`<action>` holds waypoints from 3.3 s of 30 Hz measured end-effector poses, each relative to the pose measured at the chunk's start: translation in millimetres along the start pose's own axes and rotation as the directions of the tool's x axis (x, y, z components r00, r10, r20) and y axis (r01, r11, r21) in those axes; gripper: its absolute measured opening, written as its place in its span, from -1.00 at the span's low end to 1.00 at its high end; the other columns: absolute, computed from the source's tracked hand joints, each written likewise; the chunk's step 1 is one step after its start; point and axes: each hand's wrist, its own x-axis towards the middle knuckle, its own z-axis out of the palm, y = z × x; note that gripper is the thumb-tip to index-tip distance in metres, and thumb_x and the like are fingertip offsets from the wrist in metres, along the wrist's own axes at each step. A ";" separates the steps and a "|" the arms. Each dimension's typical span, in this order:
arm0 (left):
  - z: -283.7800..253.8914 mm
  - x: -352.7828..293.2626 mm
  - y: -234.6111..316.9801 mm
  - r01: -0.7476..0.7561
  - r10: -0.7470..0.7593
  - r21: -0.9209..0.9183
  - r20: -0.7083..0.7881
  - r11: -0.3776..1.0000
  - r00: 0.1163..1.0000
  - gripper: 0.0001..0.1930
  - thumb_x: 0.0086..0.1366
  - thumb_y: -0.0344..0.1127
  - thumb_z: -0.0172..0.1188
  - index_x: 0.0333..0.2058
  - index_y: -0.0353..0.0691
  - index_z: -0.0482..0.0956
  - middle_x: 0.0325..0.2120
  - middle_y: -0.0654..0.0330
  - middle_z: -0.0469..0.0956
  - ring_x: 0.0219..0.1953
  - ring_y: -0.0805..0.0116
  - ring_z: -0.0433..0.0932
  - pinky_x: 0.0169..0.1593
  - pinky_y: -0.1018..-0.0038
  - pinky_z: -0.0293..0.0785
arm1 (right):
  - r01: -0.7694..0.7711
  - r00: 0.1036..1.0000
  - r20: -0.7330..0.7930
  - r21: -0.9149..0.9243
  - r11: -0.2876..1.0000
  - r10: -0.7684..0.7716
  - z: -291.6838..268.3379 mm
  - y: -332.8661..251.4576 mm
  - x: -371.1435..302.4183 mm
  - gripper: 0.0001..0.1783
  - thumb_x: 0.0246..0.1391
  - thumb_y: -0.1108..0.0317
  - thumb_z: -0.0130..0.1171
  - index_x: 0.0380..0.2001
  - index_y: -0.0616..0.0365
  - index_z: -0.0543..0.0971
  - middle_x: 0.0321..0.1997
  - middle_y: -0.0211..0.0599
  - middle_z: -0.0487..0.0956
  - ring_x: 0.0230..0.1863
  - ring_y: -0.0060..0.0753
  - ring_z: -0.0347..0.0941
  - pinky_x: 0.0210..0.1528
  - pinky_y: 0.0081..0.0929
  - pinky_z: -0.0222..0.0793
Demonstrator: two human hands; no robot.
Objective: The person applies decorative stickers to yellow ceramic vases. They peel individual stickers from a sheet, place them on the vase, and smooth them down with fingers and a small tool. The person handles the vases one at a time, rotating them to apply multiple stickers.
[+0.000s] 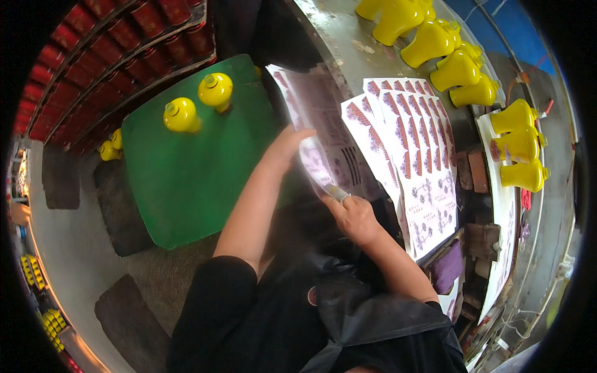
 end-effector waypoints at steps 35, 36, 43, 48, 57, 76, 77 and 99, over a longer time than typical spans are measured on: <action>-26.7 -199.3 24.6 -0.537 0.520 -0.401 -0.163 0.742 0.839 -0.22 -0.05 -0.55 0.15 0.28 -0.30 0.35 0.14 0.04 0.51 0.20 0.01 0.50 0.33 -0.01 0.42 | -0.136 0.813 0.156 0.988 -0.079 0.561 -116.6 -61.9 -60.7 -0.41 0.23 0.25 0.34 0.23 0.34 0.49 0.16 -0.16 0.60 0.19 -0.33 0.47 0.26 -0.28 0.39; -25.8 -195.3 17.1 -0.490 0.470 -0.408 -0.157 0.770 0.869 -0.22 -0.06 -0.55 0.14 0.28 -0.31 0.35 0.15 0.04 0.51 0.20 0.00 0.50 0.34 -0.02 0.41 | -0.120 0.821 0.112 0.993 -0.022 0.559 -121.1 -65.5 -63.2 -0.43 0.23 0.27 0.32 0.24 0.32 0.48 0.16 -0.17 0.60 0.18 -0.35 0.48 0.24 -0.29 0.41; -5.5 -171.9 -12.1 -0.036 0.527 -0.628 0.618 0.777 0.583 -0.55 0.52 -0.19 -0.01 0.29 -0.21 0.40 0.28 0.13 0.45 0.26 0.19 0.44 0.35 0.17 0.33 | -0.019 0.929 -0.241 0.727 0.686 0.281 -143.8 -75.6 -83.2 -0.51 0.25 0.41 0.20 0.24 -0.14 0.56 -0.02 -0.32 0.69 -0.11 -0.24 0.64 -0.04 -0.39 0.55; 17.9 -156.3 7.1 0.162 0.573 -0.722 0.647 0.672 0.503 -0.49 0.58 -0.07 -0.06 0.38 -0.13 0.33 0.31 0.20 0.45 0.25 0.18 0.45 0.37 0.18 0.32 | -0.099 0.938 -0.155 0.740 0.665 0.312 -143.4 -72.3 -113.8 -0.65 0.28 0.40 0.16 0.12 -0.06 0.62 -0.15 -0.22 0.70 -0.27 -0.16 0.65 -0.19 -0.36 0.58; 148.3 -138.1 11.0 -0.195 0.218 -0.150 0.159 0.969 0.963 -0.56 0.46 -0.43 0.14 0.26 -0.37 0.39 0.16 0.02 0.53 0.18 0.09 0.54 0.25 0.12 0.48 | -0.283 0.318 -0.415 0.816 0.503 0.853 -154.3 -1.4 -169.7 -0.69 0.33 0.37 0.21 0.04 0.32 0.54 -0.10 -0.26 0.66 -0.15 -0.48 0.54 -0.11 -0.42 0.51; 179.5 -51.4 -43.1 0.047 -0.043 -0.093 0.050 0.995 0.998 -0.69 0.31 -0.53 0.27 0.03 -0.40 0.54 -0.07 0.04 0.61 -0.03 0.13 0.63 0.04 0.16 0.60 | -0.905 0.148 -0.347 0.331 0.268 0.926 -117.9 73.0 -178.3 -0.58 0.25 0.25 0.19 0.04 0.32 0.43 -0.06 0.20 0.60 0.03 0.29 0.55 0.10 -0.03 0.45; 181.2 -47.9 -40.9 0.052 -0.048 -0.056 0.074 0.997 0.996 -0.70 0.30 -0.53 0.26 0.01 -0.39 0.56 -0.08 0.05 0.62 -0.04 0.13 0.63 0.03 0.16 0.60 | -0.875 0.170 -0.343 0.378 0.302 0.924 -117.3 74.9 -177.1 -0.56 0.24 0.25 0.21 0.05 0.33 0.44 -0.06 0.18 0.61 0.03 0.25 0.56 0.11 -0.05 0.45; 184.1 -143.7 -19.8 0.135 -0.157 -0.452 -0.011 0.882 0.988 -0.66 0.42 -0.40 0.18 0.14 -0.24 0.52 0.04 0.11 0.61 0.10 0.07 0.59 0.24 0.03 0.50 | 0.228 -0.006 0.193 0.956 -0.186 0.981 -100.5 31.3 -182.0 -0.03 0.25 0.30 0.32 0.49 0.33 -0.04 0.42 0.03 0.27 0.33 -0.20 0.35 0.33 -0.27 0.31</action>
